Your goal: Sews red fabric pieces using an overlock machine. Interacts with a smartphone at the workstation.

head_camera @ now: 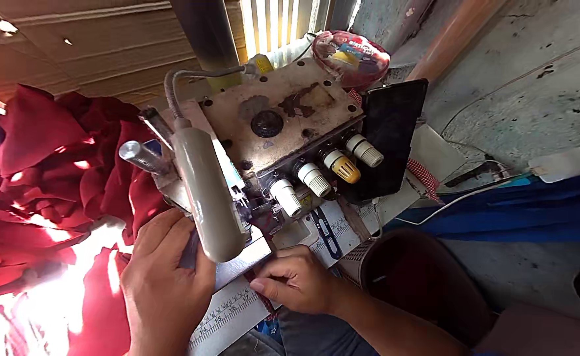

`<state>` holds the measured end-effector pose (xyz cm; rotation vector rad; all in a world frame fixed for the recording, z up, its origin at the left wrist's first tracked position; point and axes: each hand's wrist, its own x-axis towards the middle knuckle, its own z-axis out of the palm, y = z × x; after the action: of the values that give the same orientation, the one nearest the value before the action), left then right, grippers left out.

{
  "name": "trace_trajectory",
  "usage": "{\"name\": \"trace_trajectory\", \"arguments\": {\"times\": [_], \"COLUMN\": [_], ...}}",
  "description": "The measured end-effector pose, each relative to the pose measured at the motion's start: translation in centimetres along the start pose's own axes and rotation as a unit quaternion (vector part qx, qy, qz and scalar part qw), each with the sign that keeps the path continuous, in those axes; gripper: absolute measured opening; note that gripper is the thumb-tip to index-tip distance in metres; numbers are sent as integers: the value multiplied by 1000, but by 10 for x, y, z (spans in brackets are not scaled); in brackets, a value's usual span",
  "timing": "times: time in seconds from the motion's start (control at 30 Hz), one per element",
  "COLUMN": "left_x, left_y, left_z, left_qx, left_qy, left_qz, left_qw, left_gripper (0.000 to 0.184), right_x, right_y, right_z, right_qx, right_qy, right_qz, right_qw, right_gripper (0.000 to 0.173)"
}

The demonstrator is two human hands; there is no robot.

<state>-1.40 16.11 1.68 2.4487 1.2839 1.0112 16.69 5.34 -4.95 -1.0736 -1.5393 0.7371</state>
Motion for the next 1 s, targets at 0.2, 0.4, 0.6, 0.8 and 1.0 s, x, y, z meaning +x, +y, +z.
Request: {"name": "trace_trajectory", "arguments": {"times": [0.2,0.4,0.6,0.8,1.0], "left_x": [2,5,7,7,2], "left_y": [5,4,7,9,7], "left_z": [1,1,0,1,3], "left_qx": [95,115,130,139,108], "left_qy": [-9,-19,2,10,47], "left_qz": [5,14,27,22,26], "left_qw": [995,993,991,990,993], "left_gripper": [41,45,46,46,44], "right_x": [3,3,5,4,2], "right_y": [0,1,2,3,2], "right_z": [-1,2,3,3,4], "right_qx": [16,3,-10,-27,-12], "right_qy": [-6,9,14,16,15], "right_qz": [8,11,10,3,0], "right_qw": [1000,1000,1000,999,1000], "right_gripper": [33,34,34,36,33]}}
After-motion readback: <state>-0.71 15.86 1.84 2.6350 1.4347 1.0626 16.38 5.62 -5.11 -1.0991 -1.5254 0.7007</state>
